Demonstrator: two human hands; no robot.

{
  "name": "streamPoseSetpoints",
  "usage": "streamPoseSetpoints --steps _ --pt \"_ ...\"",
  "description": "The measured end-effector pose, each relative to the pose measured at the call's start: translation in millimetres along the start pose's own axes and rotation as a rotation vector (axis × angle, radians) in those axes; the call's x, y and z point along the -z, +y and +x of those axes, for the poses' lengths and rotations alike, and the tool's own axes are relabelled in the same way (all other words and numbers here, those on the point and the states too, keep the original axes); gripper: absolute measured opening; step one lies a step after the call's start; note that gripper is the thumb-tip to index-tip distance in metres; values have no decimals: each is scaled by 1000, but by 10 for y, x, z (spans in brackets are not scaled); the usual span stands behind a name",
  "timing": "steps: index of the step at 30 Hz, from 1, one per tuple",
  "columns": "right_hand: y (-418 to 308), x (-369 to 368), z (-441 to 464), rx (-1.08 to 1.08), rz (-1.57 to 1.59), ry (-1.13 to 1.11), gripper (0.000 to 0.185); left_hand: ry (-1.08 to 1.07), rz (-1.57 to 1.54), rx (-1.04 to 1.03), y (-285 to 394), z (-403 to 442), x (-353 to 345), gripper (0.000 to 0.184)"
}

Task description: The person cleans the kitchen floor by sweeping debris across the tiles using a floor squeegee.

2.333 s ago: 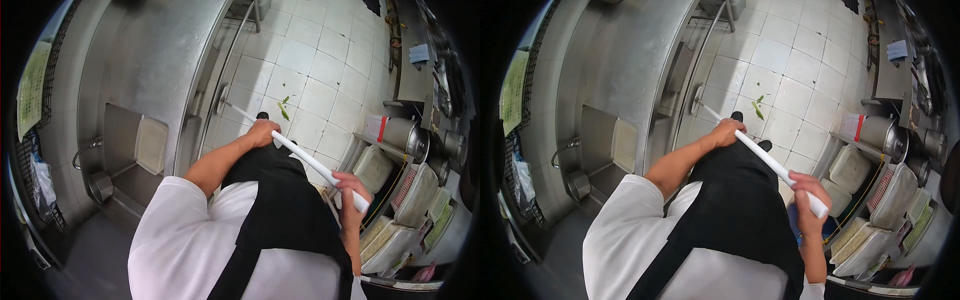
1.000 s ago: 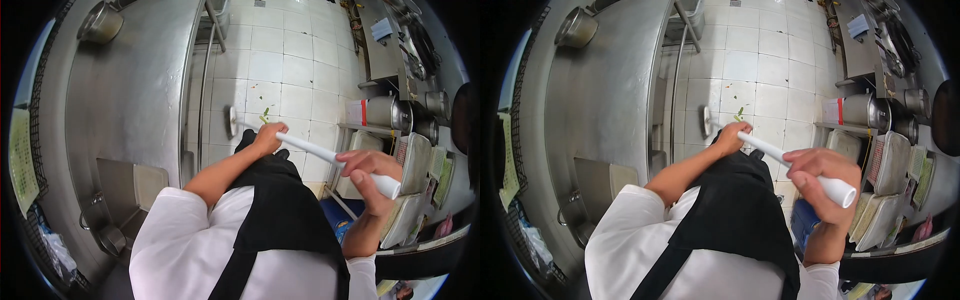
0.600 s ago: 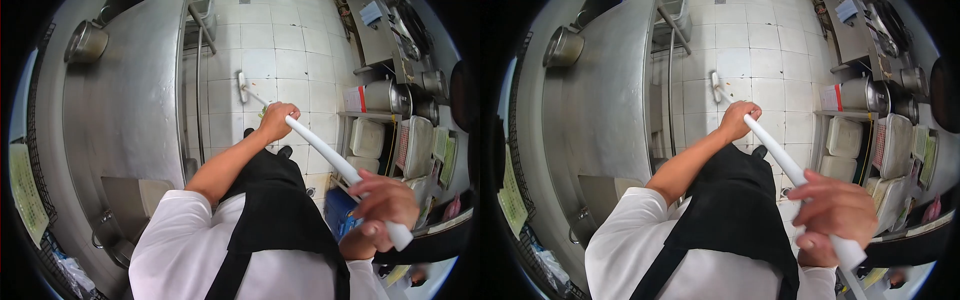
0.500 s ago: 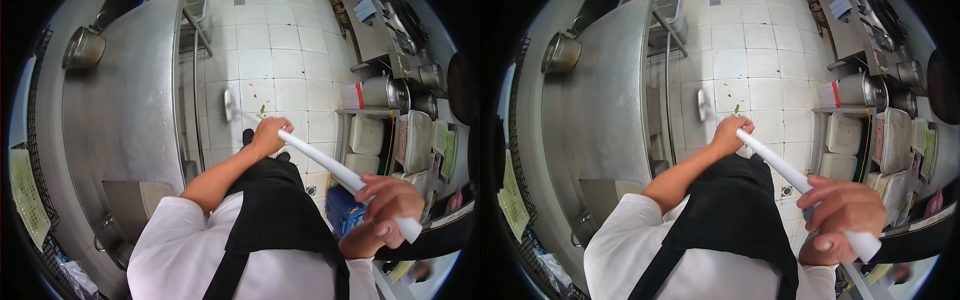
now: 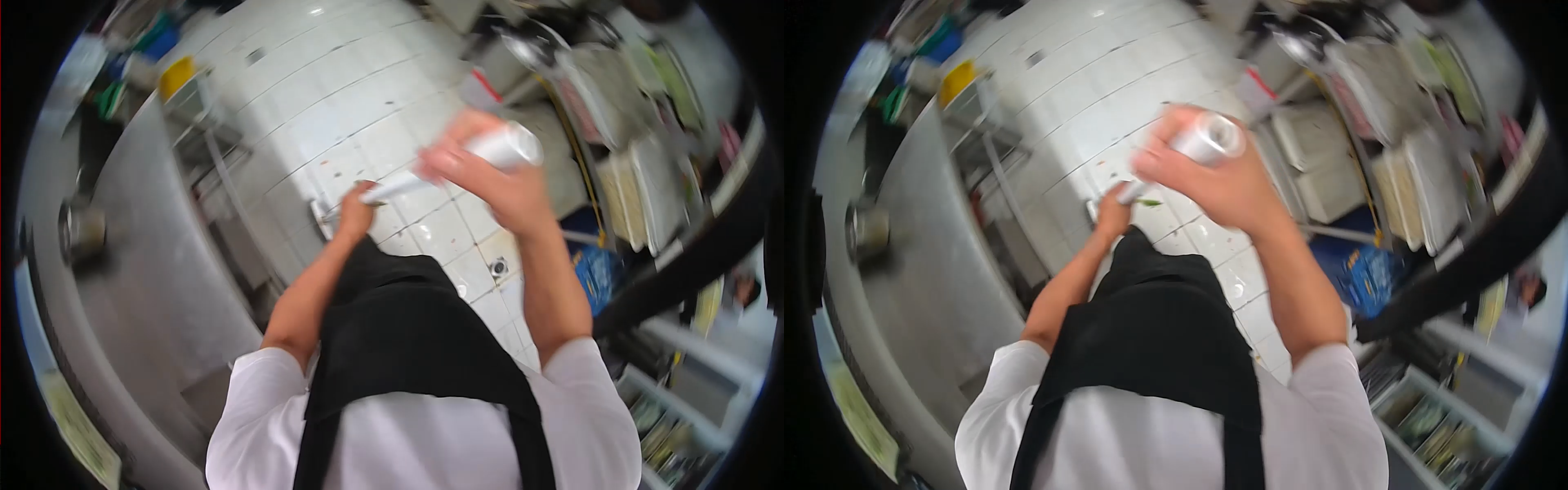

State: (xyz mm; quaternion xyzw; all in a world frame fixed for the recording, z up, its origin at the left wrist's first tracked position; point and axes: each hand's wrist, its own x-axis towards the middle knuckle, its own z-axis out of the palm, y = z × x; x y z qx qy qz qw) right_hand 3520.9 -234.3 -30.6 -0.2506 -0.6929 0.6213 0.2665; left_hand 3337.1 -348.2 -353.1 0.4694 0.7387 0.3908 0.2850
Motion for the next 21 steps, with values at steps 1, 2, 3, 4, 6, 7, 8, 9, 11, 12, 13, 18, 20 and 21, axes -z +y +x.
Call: streamPoseSetpoints --steps 1,2,3,4,6,7,8,9,11,12,13,18,20,21 --pt "36 62 26 103 36 20 14 -24 98 -33 132 142 65 27" --pt "154 128 41 173 58 31 23 72 98 58 -30 320 -35 29" --pt "290 154 -25 207 -43 110 38 112 41 101 -188 526 -20 34" --pt "460 146 -100 208 -61 190 50 10 40 41 102 611 217 36" --pt "902 148 -409 41 9 293 59 37 -27 -28 664 610 480 32" --pt "1212 111 -590 -14 -16 285 63 43 -110 -61 1055 495 531 29" --pt "1385 68 -790 -79 -43 250 65 51 -190 -88 1394 374 579 27" --pt "1510 13 -990 -148 -62 211 67 -28 -270 -89 1636 252 592 26" --pt "1751 -127 -1336 -184 -113 268 69 -143 -333 -79 2042 -18 505 25" --pt "1856 -184 -1476 -200 -186 290 72 -223 -381 -104 2285 -187 396 25" --pt "1943 -225 -1599 -146 -245 377 69 -300 -428 -127 2479 -350 269 25" --pt "2455 150 -2301 -174 -409 579 25 -592 -451 -119 2979 -950 -411 31" --pt "2720 317 -2864 -276 -510 630 21 -747 -588 -160 3130 -1120 -565 32" --pt "2876 426 -3214 -371 -534 628 20 -793 -612 -193 3202 -1176 -566 32"
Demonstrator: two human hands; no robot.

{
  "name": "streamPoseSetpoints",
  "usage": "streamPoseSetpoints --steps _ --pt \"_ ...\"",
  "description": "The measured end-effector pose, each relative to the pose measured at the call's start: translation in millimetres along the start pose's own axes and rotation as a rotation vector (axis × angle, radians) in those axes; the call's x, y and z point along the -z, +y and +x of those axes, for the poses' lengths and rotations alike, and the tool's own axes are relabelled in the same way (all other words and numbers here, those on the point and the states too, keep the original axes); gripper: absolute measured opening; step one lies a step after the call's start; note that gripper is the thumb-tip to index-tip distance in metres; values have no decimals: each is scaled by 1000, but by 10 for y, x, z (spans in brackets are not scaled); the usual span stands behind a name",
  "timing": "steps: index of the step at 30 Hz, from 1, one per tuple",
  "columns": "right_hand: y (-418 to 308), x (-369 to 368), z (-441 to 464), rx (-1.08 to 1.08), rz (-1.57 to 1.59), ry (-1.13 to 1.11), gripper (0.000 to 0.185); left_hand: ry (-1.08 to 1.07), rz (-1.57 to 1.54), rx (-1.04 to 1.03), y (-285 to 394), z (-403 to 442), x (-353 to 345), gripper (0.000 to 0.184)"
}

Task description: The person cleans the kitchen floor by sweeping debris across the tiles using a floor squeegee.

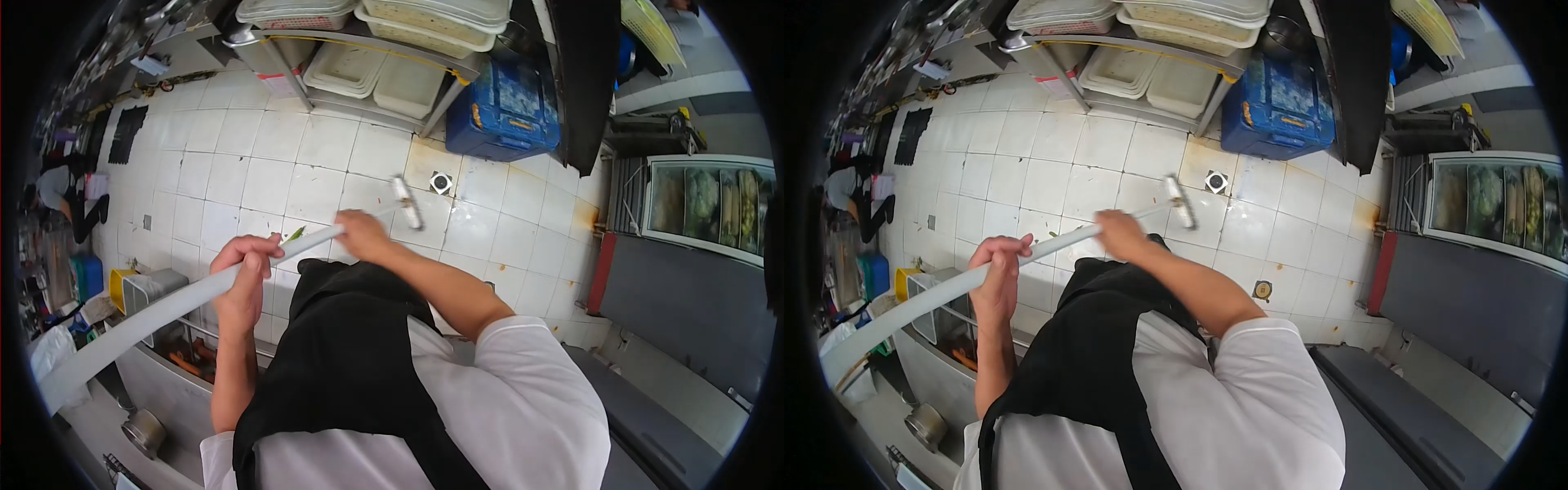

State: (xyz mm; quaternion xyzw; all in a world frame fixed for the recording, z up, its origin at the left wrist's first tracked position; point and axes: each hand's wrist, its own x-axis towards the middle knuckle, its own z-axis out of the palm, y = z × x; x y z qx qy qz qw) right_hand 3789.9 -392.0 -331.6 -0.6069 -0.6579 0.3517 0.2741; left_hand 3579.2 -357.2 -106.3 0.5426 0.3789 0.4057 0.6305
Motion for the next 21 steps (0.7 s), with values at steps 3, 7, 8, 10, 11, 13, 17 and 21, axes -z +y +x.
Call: streamPoseSetpoints --steps 3,7,8,10,11,13,17,21 --pt "1011 352 -648 -242 -166 172 20 -245 -78 -123 187 83 -319 31" --pt "1694 1012 -1071 -655 -240 254 22 -457 104 81 -153 310 -987 28" --pt "1893 1054 -1150 -690 -240 359 24 -499 75 283 -199 352 -1189 29" --pt "2113 1227 -1229 -695 -217 545 24 -569 47 152 -381 490 -1596 26" --pt "2073 1339 -1220 -737 -197 613 24 -567 47 152 -469 567 -1748 26" --pt "2137 1470 -1135 -700 -182 574 22 -619 127 109 -640 711 -1971 23" --pt "2606 1287 -804 -543 -103 419 15 -481 142 237 -1037 812 -2008 20" --pt "1942 1106 -490 -395 1 319 22 -359 244 26 -551 566 -1700 28"
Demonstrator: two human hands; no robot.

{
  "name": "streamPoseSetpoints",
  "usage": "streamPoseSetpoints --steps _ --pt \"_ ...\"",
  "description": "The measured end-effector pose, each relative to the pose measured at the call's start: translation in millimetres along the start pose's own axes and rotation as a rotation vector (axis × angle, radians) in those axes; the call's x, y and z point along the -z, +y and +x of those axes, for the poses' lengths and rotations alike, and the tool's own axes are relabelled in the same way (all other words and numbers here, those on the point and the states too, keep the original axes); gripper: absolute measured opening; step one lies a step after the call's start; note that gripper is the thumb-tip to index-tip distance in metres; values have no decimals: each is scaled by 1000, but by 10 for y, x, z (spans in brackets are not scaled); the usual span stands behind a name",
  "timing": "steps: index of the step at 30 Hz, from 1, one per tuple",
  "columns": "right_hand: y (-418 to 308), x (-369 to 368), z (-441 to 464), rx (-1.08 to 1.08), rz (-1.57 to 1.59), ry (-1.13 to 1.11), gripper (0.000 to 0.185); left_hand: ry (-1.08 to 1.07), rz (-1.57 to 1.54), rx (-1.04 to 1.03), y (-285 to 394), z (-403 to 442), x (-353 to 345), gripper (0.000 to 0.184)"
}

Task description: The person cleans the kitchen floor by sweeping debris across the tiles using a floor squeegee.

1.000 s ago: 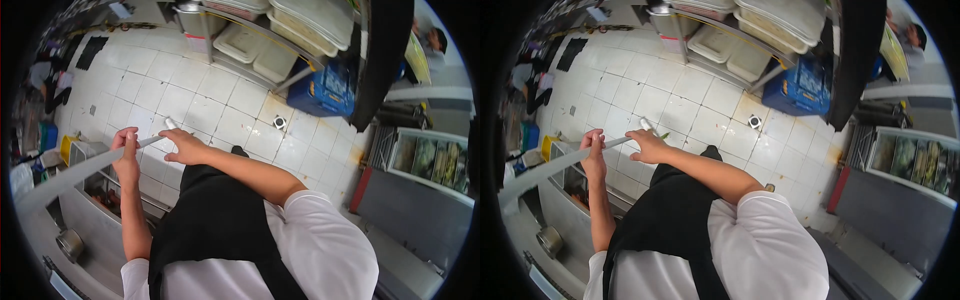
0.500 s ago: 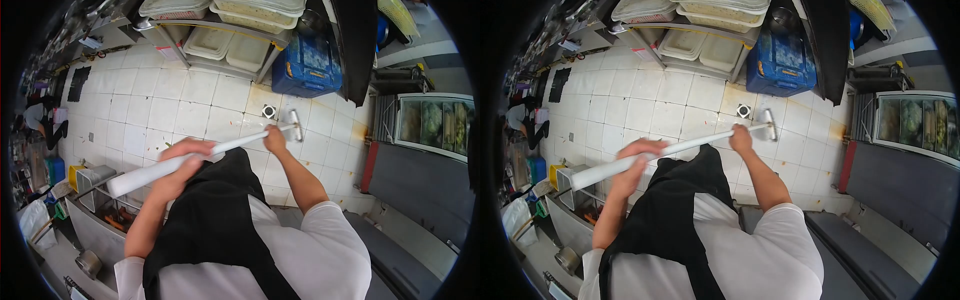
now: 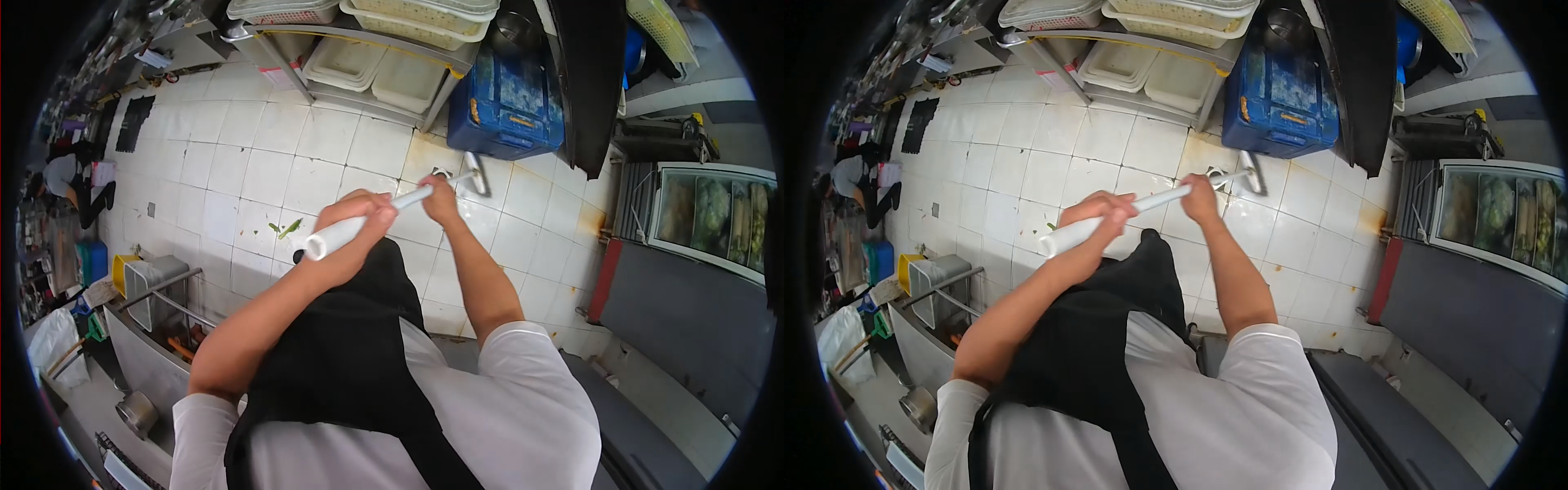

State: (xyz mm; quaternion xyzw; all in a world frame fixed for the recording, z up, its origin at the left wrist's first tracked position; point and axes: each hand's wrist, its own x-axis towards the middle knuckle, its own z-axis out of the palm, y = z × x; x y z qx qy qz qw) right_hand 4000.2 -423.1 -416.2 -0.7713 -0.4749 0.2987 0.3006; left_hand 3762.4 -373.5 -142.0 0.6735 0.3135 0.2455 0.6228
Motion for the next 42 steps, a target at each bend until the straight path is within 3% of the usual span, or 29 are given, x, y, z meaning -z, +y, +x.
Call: streamPoseSetpoints --steps 2,4,7,10,12,13,15,20,24,26,30,32,34,42 --pt "-271 -183 18 126 20 -39 22 87 29 36 298 -157 131 35" --pt "-561 -280 80 109 -13 -230 22 100 25 38 476 -336 321 38" --pt "-1151 -103 -87 108 -99 -312 19 111 20 33 730 -553 501 43" --pt "-1506 5 -202 159 -84 -264 15 148 -2 -15 1025 -577 629 46" --pt "-1640 91 -299 153 34 -47 8 -18 66 -152 1177 -539 697 44" --pt "-1652 122 -323 164 31 -57 8 5 27 -238 1241 -488 592 41" --pt "-1645 220 -320 225 133 185 13 -82 84 -242 1372 -432 482 38" --pt "-1364 296 -67 330 123 310 10 -217 221 -282 1336 -406 362 26" --pt "-958 163 248 294 167 230 9 -242 335 -399 781 -274 122 20" --pt "-652 96 416 418 211 300 9 -275 351 -363 463 -228 3 19" --pt "-289 2 534 453 151 362 9 -336 486 -358 -1 -172 -221 18" --pt "-172 -32 580 447 133 374 7 -414 505 -294 -127 -175 -241 28" --pt "-132 36 576 452 82 197 7 -421 489 -267 -179 -205 -253 28" --pt "-411 -44 241 430 86 155 8 -340 439 -277 37 -379 -88 25"
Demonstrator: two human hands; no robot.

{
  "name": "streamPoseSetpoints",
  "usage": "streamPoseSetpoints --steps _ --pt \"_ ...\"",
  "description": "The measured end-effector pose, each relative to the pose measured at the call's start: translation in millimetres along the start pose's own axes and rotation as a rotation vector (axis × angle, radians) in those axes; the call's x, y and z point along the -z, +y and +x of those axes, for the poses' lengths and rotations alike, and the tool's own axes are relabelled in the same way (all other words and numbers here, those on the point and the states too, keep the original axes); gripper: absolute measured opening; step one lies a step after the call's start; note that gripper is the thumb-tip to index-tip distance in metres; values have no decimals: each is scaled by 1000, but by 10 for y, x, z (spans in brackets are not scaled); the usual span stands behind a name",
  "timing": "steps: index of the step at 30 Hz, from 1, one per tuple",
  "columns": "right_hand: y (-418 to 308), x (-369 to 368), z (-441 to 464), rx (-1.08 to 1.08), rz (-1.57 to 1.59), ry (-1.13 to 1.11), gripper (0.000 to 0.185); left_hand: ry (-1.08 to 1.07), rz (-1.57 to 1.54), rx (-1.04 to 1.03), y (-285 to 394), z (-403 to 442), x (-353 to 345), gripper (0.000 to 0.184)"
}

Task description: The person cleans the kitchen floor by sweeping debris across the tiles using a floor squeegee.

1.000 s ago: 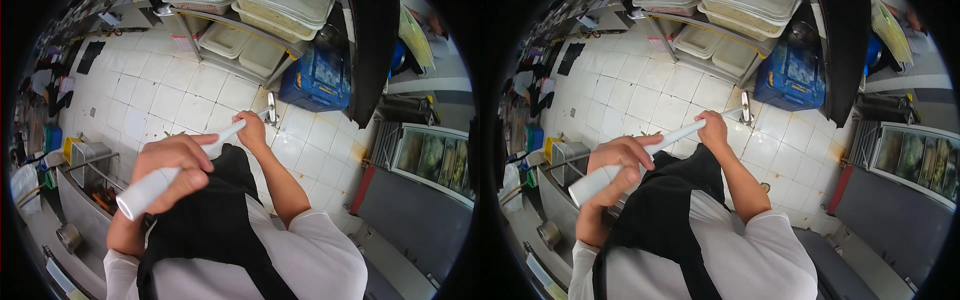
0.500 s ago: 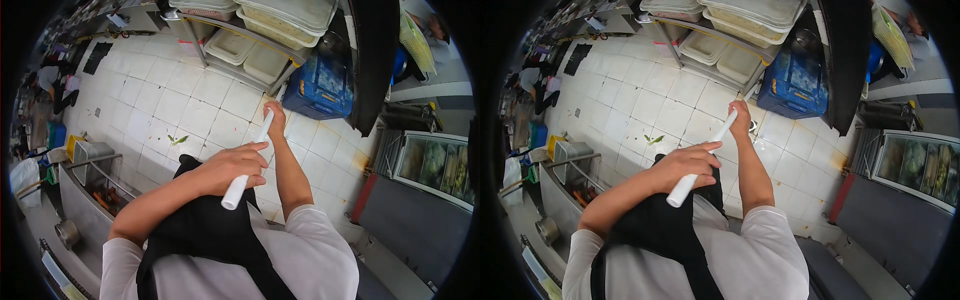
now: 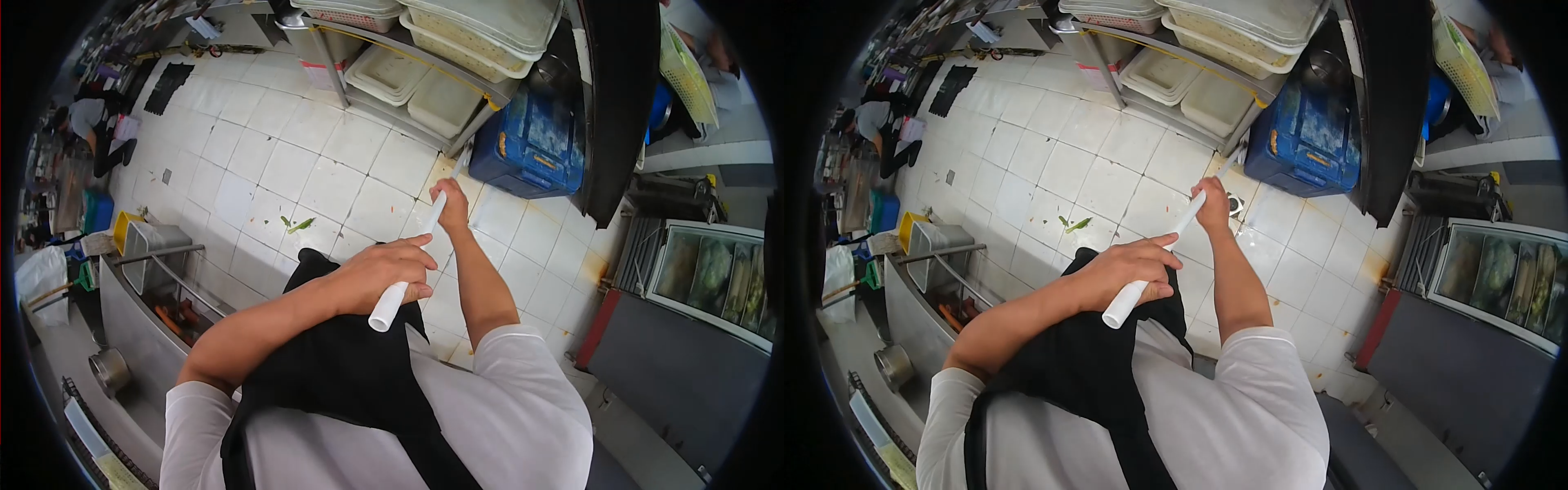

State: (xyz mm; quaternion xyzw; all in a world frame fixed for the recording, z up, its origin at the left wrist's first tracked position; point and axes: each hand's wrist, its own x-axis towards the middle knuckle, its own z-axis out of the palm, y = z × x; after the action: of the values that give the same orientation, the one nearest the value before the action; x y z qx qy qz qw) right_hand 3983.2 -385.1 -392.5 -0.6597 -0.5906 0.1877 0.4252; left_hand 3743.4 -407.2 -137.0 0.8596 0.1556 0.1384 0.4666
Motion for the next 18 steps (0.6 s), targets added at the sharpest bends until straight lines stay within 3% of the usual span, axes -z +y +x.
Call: streamPoseSetpoints --steps 2,3,9,13,16,18 --pt "-150 -15 -138 -187 54 -15 9 -28 -32 55 197 -34 125 25" --pt "-164 -21 -177 -70 25 6 10 -23 -32 51 287 -57 178 25" --pt "-659 169 -242 -27 90 154 8 -41 71 -144 794 -130 332 26" --pt "-574 259 -195 -23 63 170 8 -47 83 -201 692 -123 223 26" --pt "-210 38 -238 20 90 120 8 -65 78 -139 400 -76 97 22" --pt "-78 -224 -309 -74 61 185 10 -8 17 -42 324 -37 69 20"
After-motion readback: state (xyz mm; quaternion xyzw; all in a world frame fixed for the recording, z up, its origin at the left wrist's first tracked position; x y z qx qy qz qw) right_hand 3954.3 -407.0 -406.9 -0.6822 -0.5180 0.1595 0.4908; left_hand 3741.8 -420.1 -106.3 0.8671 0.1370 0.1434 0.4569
